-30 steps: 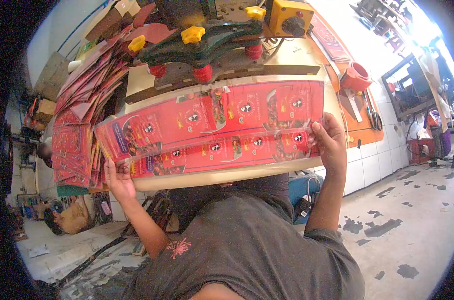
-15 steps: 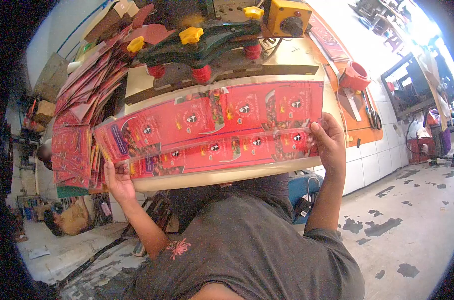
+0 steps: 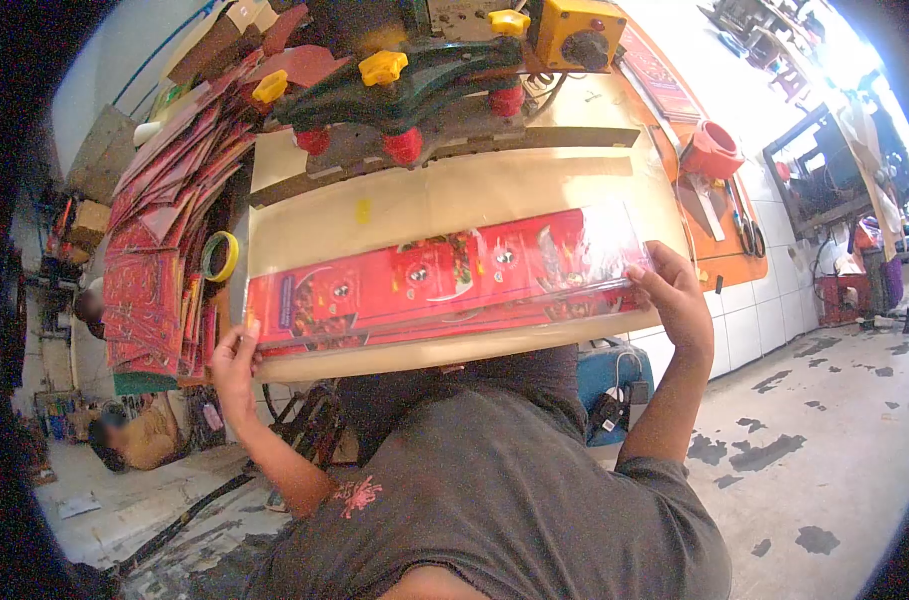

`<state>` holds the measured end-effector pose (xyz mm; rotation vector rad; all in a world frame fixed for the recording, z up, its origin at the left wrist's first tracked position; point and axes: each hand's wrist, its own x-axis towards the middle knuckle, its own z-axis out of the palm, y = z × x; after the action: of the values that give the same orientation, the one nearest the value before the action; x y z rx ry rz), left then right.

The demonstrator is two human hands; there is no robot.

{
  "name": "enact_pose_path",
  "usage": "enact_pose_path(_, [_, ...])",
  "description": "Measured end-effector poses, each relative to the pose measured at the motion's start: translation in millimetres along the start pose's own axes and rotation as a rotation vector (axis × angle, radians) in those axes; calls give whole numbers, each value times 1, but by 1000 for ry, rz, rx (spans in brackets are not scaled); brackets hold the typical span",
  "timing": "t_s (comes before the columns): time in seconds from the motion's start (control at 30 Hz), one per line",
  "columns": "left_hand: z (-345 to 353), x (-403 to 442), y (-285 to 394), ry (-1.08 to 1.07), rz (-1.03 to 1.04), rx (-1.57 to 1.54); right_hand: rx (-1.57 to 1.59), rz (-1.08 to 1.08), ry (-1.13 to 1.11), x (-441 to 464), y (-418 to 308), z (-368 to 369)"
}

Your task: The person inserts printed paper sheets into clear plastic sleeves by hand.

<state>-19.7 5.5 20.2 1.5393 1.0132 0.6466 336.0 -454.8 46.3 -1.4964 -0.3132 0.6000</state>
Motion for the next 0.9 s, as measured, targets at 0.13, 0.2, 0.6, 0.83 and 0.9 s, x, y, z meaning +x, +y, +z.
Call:
enact_pose_path(0.13, [2,-6,13,-64,-1,212,-188,58,28,-7,-5,0])
enact_pose_path(0.2, [8,-8,16,-5,20,233,-178,57,56,-6,-2,-2])
enact_pose_path(0.6, [-5,8,-3,4,91,116,-355,94,176,5,3,-1])
enact_pose_path(0.83, [-1,6,2,-37,158,-240,-182,-47,164,1,2,0])
enact_pose_path(0.9, [-2,4,6,-110,149,-445,-130,-55,154,3,5,-4])
